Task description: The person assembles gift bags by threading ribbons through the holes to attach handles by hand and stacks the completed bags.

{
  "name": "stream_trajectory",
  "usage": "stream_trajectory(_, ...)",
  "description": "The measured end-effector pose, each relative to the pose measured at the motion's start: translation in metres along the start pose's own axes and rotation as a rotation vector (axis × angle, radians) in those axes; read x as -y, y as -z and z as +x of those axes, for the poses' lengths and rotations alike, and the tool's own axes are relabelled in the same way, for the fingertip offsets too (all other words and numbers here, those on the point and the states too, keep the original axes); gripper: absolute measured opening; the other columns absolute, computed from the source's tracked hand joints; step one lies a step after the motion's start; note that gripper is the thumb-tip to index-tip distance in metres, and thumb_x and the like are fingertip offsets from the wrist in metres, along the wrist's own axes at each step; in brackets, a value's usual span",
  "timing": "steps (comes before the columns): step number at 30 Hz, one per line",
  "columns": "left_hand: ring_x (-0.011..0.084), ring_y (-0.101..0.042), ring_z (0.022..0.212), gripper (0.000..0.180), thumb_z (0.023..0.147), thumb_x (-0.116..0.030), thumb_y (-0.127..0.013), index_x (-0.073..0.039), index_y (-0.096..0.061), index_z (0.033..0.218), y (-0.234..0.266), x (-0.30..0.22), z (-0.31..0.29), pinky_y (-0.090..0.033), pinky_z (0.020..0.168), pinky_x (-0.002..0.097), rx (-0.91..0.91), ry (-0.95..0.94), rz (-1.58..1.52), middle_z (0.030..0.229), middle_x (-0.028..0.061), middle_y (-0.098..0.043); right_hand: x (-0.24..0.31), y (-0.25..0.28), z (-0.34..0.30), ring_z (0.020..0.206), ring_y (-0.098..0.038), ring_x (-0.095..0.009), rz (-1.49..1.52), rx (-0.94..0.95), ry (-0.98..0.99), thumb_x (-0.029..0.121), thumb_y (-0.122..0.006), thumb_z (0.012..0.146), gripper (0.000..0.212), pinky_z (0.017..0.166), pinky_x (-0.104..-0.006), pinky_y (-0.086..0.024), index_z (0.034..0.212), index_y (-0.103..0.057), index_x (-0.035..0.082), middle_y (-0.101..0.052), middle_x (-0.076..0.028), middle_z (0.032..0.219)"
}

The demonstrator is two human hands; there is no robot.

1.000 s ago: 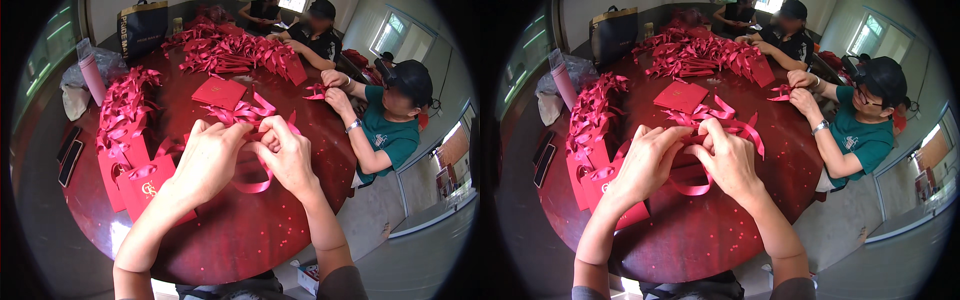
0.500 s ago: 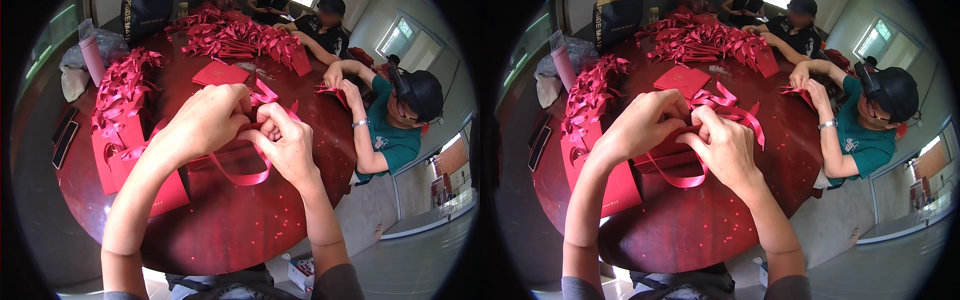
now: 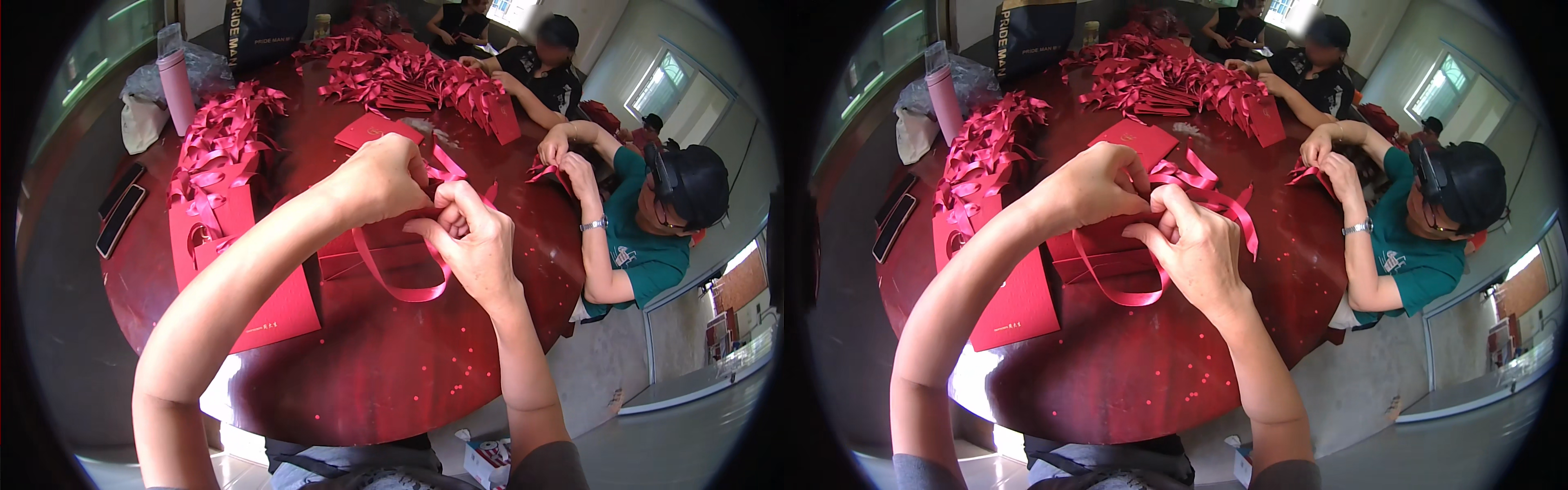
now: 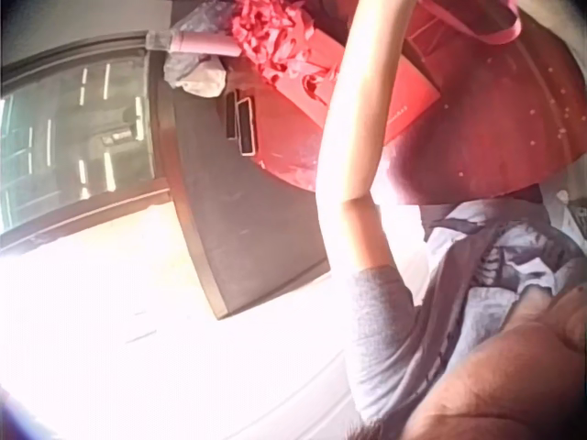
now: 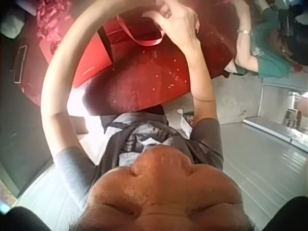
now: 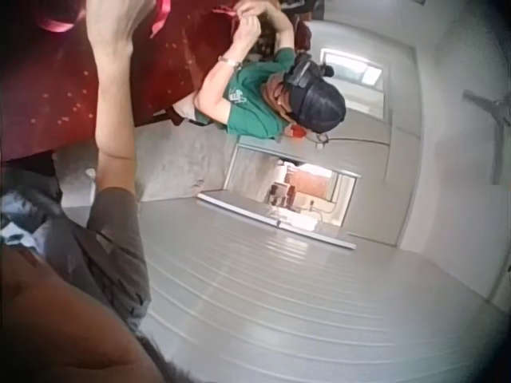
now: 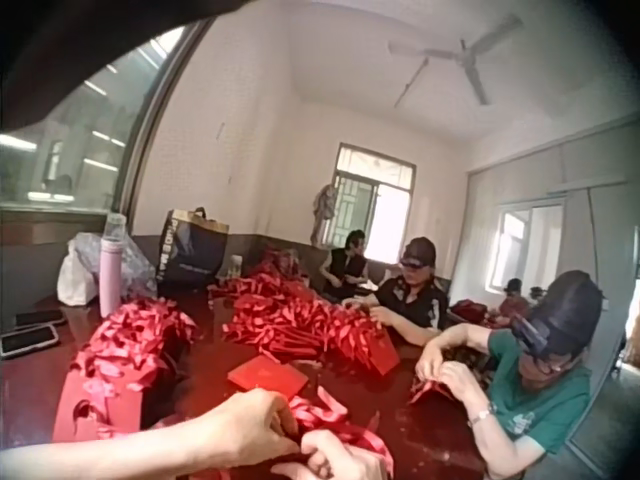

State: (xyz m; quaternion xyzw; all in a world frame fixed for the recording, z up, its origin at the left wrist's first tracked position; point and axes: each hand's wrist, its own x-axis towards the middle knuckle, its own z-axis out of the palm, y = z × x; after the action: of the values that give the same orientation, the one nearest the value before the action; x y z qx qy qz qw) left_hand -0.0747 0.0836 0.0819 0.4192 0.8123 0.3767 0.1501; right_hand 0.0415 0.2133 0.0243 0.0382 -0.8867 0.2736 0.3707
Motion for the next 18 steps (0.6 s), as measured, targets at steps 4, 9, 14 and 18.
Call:
stream_trajectory(4, 0.0271, -0.068, 0.089, 0.043, 0.067, -0.015, -0.075, 0.005, -0.062, 0.103, -0.003, 0.005, 0.003, -0.052, 0.078, 0.0357, -0.045, 0.032, -0.094, 0.089, 0.0184, -0.068, 0.0, 0.008, 0.004, 0.051, -0.058, -0.018, 0.069, 0.075, -0.037, 0.016, -0.077, 0.079, 0.025, 0.048, -0.0316, -0.044, 0.09, -0.056, 0.007, -0.058, -0.005, 0.061)
stream_trajectory(9, 0.0191, -0.063, 0.079, 0.043, 0.072, -0.006, -0.071, 0.003, -0.051, 0.109, -0.007, 0.006, -0.002, -0.049, 0.07, 0.0312, -0.063, 0.02, -0.203, 0.081, 0.0121, -0.066, 0.003, 0.016, 0.007, 0.067, -0.063, -0.027, 0.045, 0.09, 0.014, 0.009, -0.067, 0.086, 0.015, 0.059, -0.0369, -0.048, 0.094, -0.056, 0.004, -0.063, -0.009, 0.076)
stream_trajectory(14, 0.0067, -0.057, 0.069, 0.036, 0.079, 0.003, -0.063, 0.0, -0.044, 0.11, -0.01, 0.007, -0.008, -0.044, 0.059, 0.0231, -0.069, -0.114, -0.175, 0.074, 0.0051, -0.062, 0.007, 0.021, 0.005, 0.076, -0.064, -0.03, -0.019, 0.122, -0.016, 0.009, -0.066, 0.087, 0.014, 0.065, -0.0397, -0.049, 0.095, -0.055, 0.004, -0.063, -0.011, 0.083)
stream_trajectory(18, 0.0221, -0.066, 0.077, 0.038, 0.074, 0.0, -0.067, 0.001, -0.048, 0.107, -0.01, 0.007, -0.01, -0.051, 0.074, 0.0346, -0.132, -0.188, -0.165, 0.081, 0.0134, -0.066, 0.006, 0.02, 0.006, 0.079, -0.063, -0.031, 0.006, 0.154, -0.049, 0.011, -0.064, 0.087, 0.014, 0.065, -0.041, -0.048, 0.096, -0.055, 0.005, -0.063, -0.011, 0.085)
